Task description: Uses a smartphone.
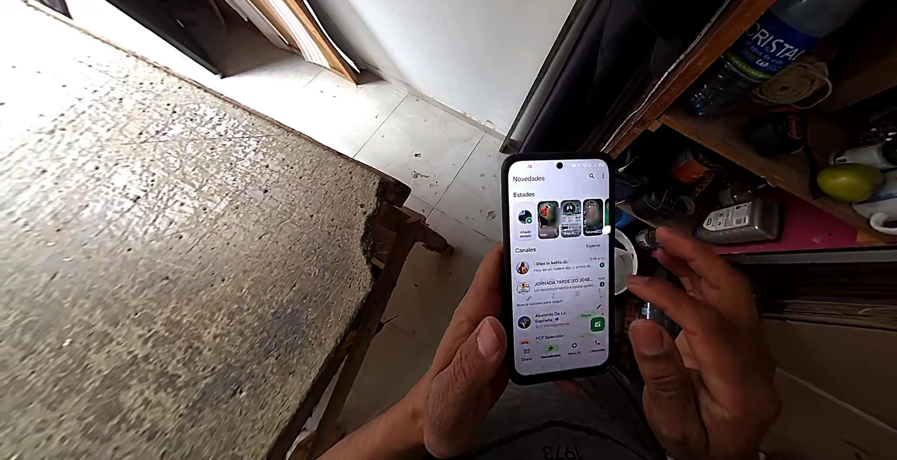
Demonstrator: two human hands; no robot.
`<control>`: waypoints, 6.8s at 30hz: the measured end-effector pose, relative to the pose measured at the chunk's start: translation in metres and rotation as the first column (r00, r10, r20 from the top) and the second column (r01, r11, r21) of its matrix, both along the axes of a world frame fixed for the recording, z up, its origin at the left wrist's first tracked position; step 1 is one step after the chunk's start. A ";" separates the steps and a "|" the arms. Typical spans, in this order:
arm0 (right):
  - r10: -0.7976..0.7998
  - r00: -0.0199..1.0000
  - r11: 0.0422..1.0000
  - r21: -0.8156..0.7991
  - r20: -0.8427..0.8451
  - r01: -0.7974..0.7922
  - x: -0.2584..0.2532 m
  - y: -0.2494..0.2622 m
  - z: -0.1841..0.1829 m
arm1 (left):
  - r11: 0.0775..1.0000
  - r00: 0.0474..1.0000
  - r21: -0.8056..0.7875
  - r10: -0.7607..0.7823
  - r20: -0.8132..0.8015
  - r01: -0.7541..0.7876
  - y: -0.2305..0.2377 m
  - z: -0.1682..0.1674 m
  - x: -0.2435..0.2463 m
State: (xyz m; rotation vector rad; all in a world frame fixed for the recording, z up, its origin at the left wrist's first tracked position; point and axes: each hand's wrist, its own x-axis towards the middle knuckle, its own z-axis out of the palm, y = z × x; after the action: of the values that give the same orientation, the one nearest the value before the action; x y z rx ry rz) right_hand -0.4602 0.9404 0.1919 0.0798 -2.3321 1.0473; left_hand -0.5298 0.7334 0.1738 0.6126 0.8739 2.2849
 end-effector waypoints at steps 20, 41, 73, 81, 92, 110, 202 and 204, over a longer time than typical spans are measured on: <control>0.014 0.999 1.000 0.014 -0.029 -0.013 0.006 -0.003 -0.001 | 1.000 1.000 0.004 0.006 0.024 -0.006 0.000 -0.004 0.013; 0.030 0.999 0.999 0.011 -0.016 -0.030 0.018 -0.010 -0.004 | 0.999 0.999 0.041 0.016 0.047 -0.018 -0.003 -0.001 0.019; 0.111 0.992 0.994 0.016 0.067 -0.113 0.021 -0.014 -0.002 | 0.999 0.998 0.041 -0.002 0.065 0.000 -0.005 0.001 0.023; 0.117 0.991 0.992 0.039 0.066 -0.120 0.020 -0.012 -0.002 | 1.000 0.999 0.029 -0.004 0.043 0.003 -0.004 0.002 0.021; 0.142 0.990 0.989 -0.045 -0.015 -0.143 0.026 -0.009 0.003 | 0.999 0.999 0.043 -0.004 0.049 0.002 -0.005 0.002 0.019; 0.054 0.998 0.992 0.113 0.038 -0.058 0.005 -0.013 0.004 | 1.000 0.999 0.024 0.018 0.030 -0.019 -0.005 -0.002 0.020; 0.139 0.990 0.983 0.122 -0.019 -0.136 0.010 -0.005 0.000 | 0.998 0.997 0.042 0.038 0.060 -0.041 -0.006 -0.001 0.009; 0.174 0.985 0.975 0.142 -0.019 -0.170 0.014 -0.004 -0.002 | 0.998 0.997 0.042 0.053 0.063 -0.056 -0.007 0.000 0.008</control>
State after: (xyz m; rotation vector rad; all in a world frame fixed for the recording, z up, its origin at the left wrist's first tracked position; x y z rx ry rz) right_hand -0.4459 0.9359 0.1903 0.3558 -2.4011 0.9535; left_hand -0.5220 0.7262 0.1739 0.5396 0.8227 2.3645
